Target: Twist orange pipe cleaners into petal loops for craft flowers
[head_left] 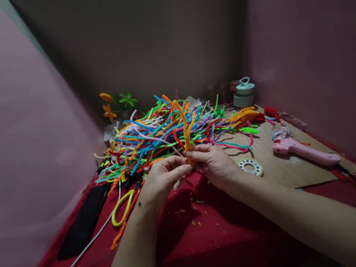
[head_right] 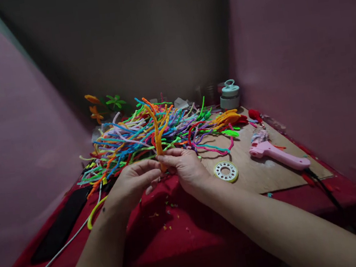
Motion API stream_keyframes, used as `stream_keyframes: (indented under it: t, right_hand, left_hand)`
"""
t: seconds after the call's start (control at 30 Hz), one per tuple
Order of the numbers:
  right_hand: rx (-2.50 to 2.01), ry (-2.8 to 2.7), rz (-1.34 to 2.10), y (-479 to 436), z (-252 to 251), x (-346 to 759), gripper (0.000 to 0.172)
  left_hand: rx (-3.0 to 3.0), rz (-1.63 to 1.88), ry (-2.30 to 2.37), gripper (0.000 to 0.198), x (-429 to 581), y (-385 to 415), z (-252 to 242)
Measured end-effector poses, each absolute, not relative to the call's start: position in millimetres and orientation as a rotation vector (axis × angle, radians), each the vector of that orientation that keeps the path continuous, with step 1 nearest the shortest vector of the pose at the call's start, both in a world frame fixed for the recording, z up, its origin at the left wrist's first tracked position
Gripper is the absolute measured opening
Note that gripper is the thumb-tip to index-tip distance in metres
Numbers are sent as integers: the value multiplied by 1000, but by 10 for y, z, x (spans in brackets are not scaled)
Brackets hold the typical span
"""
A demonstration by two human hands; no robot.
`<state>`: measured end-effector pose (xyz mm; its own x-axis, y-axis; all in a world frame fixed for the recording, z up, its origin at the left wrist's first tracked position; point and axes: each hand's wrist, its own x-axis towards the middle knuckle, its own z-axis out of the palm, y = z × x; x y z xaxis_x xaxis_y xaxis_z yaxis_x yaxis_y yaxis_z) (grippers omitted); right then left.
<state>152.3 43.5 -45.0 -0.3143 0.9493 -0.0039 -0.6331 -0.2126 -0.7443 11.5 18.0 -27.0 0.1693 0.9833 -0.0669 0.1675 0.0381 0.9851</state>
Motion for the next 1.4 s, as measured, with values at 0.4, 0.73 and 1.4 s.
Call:
stream_keyframes:
  t: [0.4, 0.73, 1.4]
  right_hand:
    - [-492, -825, 1844, 468, -515, 1540, 18]
    - [-557, -900, 1847, 499, -514, 1545, 21]
    - [-544, -928, 1831, 508, -499, 1559, 21]
  left_hand:
    - [1466, 902, 1228, 20, 171, 169, -283]
    - [1474, 904, 1244, 20, 183, 154, -273]
    - [1458, 910, 1192, 18, 165, 176, -280]
